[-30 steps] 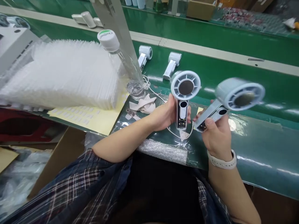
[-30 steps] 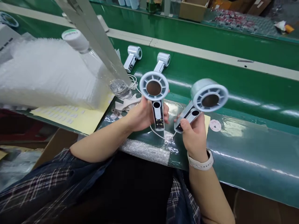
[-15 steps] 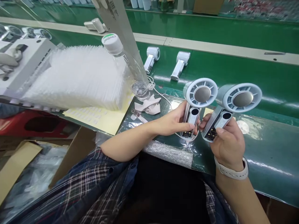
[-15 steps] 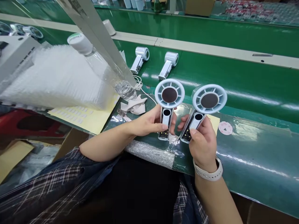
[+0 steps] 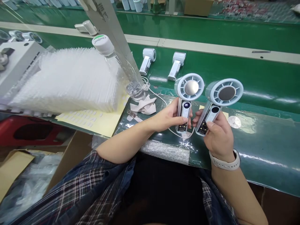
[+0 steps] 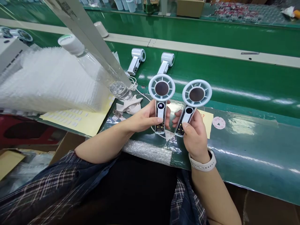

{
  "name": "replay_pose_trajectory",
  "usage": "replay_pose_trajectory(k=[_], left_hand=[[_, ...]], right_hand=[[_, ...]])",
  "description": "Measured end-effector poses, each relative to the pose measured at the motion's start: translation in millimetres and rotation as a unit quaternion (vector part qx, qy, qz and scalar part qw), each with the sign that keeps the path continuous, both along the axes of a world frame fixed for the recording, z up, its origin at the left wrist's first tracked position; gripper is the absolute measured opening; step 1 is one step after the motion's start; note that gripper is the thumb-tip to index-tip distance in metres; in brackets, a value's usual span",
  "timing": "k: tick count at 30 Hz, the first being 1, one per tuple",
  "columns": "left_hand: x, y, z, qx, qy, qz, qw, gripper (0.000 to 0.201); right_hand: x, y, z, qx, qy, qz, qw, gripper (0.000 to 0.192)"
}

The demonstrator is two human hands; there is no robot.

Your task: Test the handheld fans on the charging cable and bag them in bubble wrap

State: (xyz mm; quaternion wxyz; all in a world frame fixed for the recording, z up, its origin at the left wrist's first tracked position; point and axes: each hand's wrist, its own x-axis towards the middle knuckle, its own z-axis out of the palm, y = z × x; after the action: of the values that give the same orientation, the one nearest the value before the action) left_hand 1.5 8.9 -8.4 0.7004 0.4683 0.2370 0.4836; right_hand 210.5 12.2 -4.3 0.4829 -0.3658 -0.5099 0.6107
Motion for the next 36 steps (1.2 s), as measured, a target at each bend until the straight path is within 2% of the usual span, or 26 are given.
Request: replay_pose_trajectory(k=[5, 10, 16, 20, 22, 25, 32, 36], left_hand=[[0, 0, -1.5, 0.001, 0.008, 0.015, 1.0, 0.049], [0, 1, -3.7, 0.007, 0.02, 0.027, 0.999, 0.044], [2, 6, -9.9, -0.056, 0.031, 0.091, 0.994, 0.045], [-1, 7, -7.0, -0.002, 0.037, 0.064, 0.997, 0.053], [-3, 9, -7.9, 0.023, 0.062, 0.084, 0.994, 0.052], [-3, 12, -11.8, 0.017, 0.08, 0.124, 0.989, 0.05], [0, 11, -13.5, 0.022, 0.075, 0.087, 0.993, 0.051], [-1, 12, -14.0, 0.017, 0.064, 0.095, 0.993, 0.053]], right_hand=[[-1, 0, 0.8, 0.0, 0.032, -0.004, 0.999, 0.023], [-1, -1, 1.7, 0.016, -0.004, -0.011, 1.0, 0.024], [-4, -2, 5.4, -0.017, -0.003, -0.049, 0.999, 0.021], [-3, -3, 6.3, -0.012, -0.004, -0.018, 1.0, 0.025], [-3, -3, 4.9, 0.002, -0.004, -0.017, 1.0, 0.025], [-5, -1, 1.8, 0.001, -0.004, -0.03, 1.0, 0.022], [-4, 3, -1.5, -0.022, -0.006, -0.045, 0.999, 0.024], [-5, 3, -1.2, -0.008, -0.013, -0.052, 0.999, 0.022]])
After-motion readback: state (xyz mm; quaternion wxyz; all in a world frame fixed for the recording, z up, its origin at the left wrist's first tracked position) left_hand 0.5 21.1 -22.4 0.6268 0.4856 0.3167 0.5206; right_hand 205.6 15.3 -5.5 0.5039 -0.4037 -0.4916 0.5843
